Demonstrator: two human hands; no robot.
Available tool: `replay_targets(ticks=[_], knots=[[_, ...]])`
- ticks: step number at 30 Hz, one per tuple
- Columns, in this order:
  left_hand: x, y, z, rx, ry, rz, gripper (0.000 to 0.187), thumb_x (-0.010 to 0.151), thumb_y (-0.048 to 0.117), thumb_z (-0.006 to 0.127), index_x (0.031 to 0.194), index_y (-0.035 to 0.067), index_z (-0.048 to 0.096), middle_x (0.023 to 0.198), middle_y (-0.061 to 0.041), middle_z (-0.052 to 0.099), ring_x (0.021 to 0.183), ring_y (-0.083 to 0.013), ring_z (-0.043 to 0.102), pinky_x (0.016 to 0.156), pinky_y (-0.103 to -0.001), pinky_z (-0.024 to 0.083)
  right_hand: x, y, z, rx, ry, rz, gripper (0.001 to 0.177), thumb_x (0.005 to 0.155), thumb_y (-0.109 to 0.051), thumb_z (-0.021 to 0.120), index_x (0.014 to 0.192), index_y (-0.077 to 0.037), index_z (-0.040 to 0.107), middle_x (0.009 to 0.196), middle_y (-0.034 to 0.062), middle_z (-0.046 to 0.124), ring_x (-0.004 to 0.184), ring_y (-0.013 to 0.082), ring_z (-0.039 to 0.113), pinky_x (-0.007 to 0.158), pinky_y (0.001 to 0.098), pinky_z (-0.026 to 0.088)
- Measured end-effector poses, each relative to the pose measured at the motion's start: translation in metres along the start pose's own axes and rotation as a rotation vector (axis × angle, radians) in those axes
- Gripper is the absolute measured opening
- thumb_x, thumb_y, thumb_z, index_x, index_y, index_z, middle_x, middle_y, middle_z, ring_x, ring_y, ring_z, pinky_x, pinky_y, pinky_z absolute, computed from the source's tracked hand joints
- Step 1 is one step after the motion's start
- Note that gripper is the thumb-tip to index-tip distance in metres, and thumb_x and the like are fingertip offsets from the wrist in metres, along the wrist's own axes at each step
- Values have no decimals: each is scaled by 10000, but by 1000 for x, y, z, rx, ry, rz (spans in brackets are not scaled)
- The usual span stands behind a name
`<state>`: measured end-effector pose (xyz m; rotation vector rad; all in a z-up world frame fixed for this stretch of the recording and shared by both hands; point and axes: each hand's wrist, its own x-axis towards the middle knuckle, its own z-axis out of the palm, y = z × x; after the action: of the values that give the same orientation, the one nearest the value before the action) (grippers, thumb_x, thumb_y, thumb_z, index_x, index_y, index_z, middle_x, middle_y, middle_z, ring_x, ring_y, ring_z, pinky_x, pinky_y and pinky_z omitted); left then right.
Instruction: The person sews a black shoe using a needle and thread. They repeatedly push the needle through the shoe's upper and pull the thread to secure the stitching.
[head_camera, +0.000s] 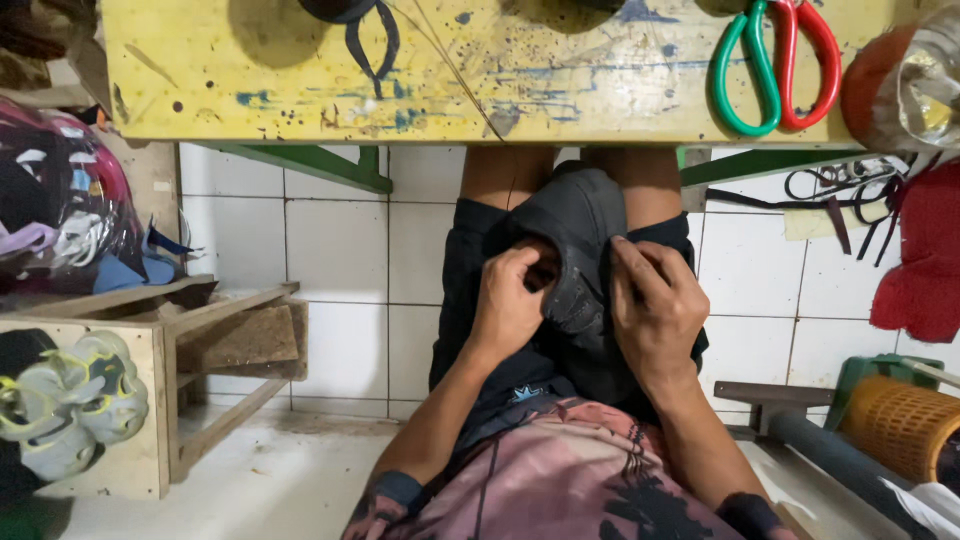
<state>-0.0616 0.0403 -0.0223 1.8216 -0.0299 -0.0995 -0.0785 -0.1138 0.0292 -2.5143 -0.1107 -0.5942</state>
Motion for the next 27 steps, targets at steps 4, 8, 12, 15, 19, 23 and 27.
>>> replay_targets(ticks=[4, 8, 12, 15, 19, 23, 27], knots=[[3, 8, -7, -42, 11, -19, 74, 746, 99, 745, 778, 65, 688, 685, -155, 635, 708, -325, 672, 565, -358, 569, 7, 3, 7, -14, -12, -54, 141, 867, 30, 724, 978, -41, 774, 890, 89, 677, 745, 237, 673, 627, 319, 567], [7, 8, -14, -75, 19, -14, 72, 741, 54, 731, 802, 49, 693, 704, -161, 636, 719, -343, 672, 576, -364, 567, 14, -3, 8, 9, -61, -38, 126, 881, 29, 725, 963, -52, 777, 885, 95, 690, 738, 256, 679, 617, 336, 546], [8, 3, -20, -42, 54, 3, 86, 730, 35, 727, 800, 40, 679, 711, -192, 626, 740, -400, 657, 571, -426, 557, 14, 1, 21, 18, -56, -86, 127, 905, 60, 713, 967, -30, 777, 895, 118, 691, 717, 275, 671, 585, 342, 527], [7, 13, -28, -41, 76, -17, 75, 746, 16, 704, 812, 39, 677, 718, -176, 634, 736, -375, 668, 591, -397, 567, 20, -5, 28, 3, -76, -120, 139, 885, 59, 735, 955, -52, 779, 915, 96, 695, 735, 254, 676, 594, 325, 538], [4, 3, -28, -18, 92, -16, 81, 757, 27, 706, 829, 50, 678, 731, -159, 630, 751, -371, 665, 599, -404, 562, 25, -10, 35, 22, -90, -133, 134, 892, 62, 734, 962, -41, 782, 915, 103, 699, 714, 262, 676, 582, 342, 540], [2, 2, -31, -55, 142, -60, 83, 740, 25, 703, 816, 45, 677, 720, -168, 625, 747, -375, 665, 598, -398, 561, 24, -8, 42, 67, -89, -168, 160, 890, 76, 729, 984, -40, 786, 939, 127, 702, 747, 294, 689, 620, 360, 545], [4, 4, -40, -26, 149, -59, 65, 743, 13, 691, 794, 51, 678, 712, -159, 635, 743, -380, 668, 593, -412, 563, 34, -13, 46, 103, -82, -184, 112, 895, 24, 757, 995, -24, 773, 1020, 151, 688, 815, 327, 688, 651, 382, 556]])
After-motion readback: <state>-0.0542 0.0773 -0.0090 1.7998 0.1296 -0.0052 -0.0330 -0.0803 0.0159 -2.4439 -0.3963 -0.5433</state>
